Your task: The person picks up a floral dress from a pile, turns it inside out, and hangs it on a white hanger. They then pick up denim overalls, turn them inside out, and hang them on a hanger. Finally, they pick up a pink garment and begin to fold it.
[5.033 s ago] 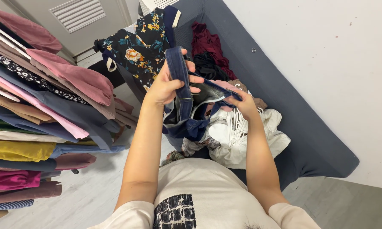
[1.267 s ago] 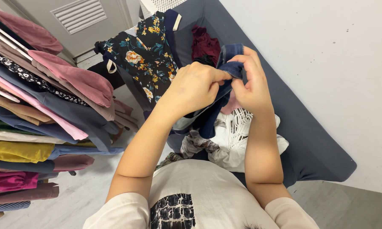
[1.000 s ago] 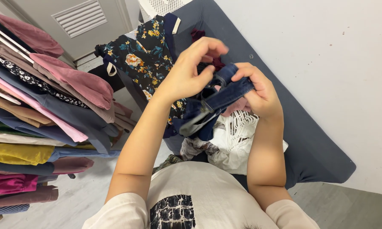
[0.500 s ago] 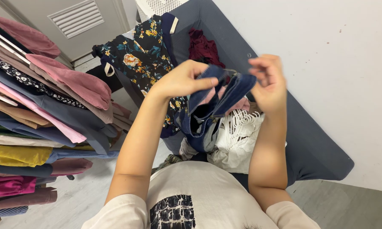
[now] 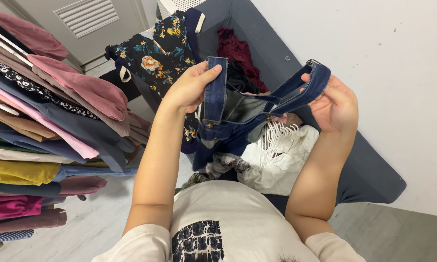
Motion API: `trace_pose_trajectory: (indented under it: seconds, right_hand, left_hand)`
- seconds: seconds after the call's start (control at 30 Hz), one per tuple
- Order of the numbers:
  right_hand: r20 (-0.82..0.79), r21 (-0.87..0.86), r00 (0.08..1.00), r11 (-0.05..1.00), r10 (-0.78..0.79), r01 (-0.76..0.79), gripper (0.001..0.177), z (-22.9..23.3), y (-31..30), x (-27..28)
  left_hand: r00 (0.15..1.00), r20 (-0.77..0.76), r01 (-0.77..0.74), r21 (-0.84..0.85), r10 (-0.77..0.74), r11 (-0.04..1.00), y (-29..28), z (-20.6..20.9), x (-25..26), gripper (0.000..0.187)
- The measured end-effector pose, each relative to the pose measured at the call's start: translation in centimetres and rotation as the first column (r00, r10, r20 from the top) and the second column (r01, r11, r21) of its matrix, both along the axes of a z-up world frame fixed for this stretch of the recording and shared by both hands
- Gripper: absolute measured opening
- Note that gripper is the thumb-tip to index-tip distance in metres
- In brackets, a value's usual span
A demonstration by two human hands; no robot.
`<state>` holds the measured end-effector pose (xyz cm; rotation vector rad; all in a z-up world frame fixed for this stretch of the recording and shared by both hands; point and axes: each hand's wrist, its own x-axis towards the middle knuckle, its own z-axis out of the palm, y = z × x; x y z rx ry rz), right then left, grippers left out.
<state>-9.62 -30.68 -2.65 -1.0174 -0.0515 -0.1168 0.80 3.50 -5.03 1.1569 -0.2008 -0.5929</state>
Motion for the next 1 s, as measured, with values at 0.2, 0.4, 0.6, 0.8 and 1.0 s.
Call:
trace_pose_trajectory:
  seconds: [0.2, 0.4, 0.6, 0.8, 1.0]
  right_hand:
    - [0.103, -0.066, 0.992, 0.994, -0.076, 0.083, 0.033, 0.8, 0.3, -1.4]
    - [0.073, -0.167, 0.987, 0.974, -0.144, 0.154, 0.028, -1.1, 1.0, 0.1]
    - [-0.017, -0.384, 0.993, 0.917, -0.121, 0.105, 0.028, -7.6, 3.2, 0.9]
    - [-0.079, -0.539, 0.983, 0.836, -0.168, 0.100, 0.028, -13.8, 2.2, 1.8]
    - [-0.327, -0.442, 0.867, 0.872, -0.376, 0.212, 0.024, -21.8, -2.6, 0.5]
  left_hand:
    - [0.914, 0.387, -0.149, 0.036, 0.124, 0.988, 0.4, -0.3, -0.9, 0.042]
    - [0.944, 0.307, -0.072, -0.158, 0.119, 0.985, -0.7, -1.4, -0.9, 0.044]
    - [0.876, 0.482, 0.018, -0.068, 0.017, 0.998, -8.8, -6.8, -3.4, 0.066]
    - [0.947, 0.275, -0.161, -0.045, 0.167, 0.986, -14.6, -13.3, -3.4, 0.055]
    - [0.978, 0.171, -0.126, 0.012, 0.122, 0.992, -18.1, -20.8, -2.7, 0.055]
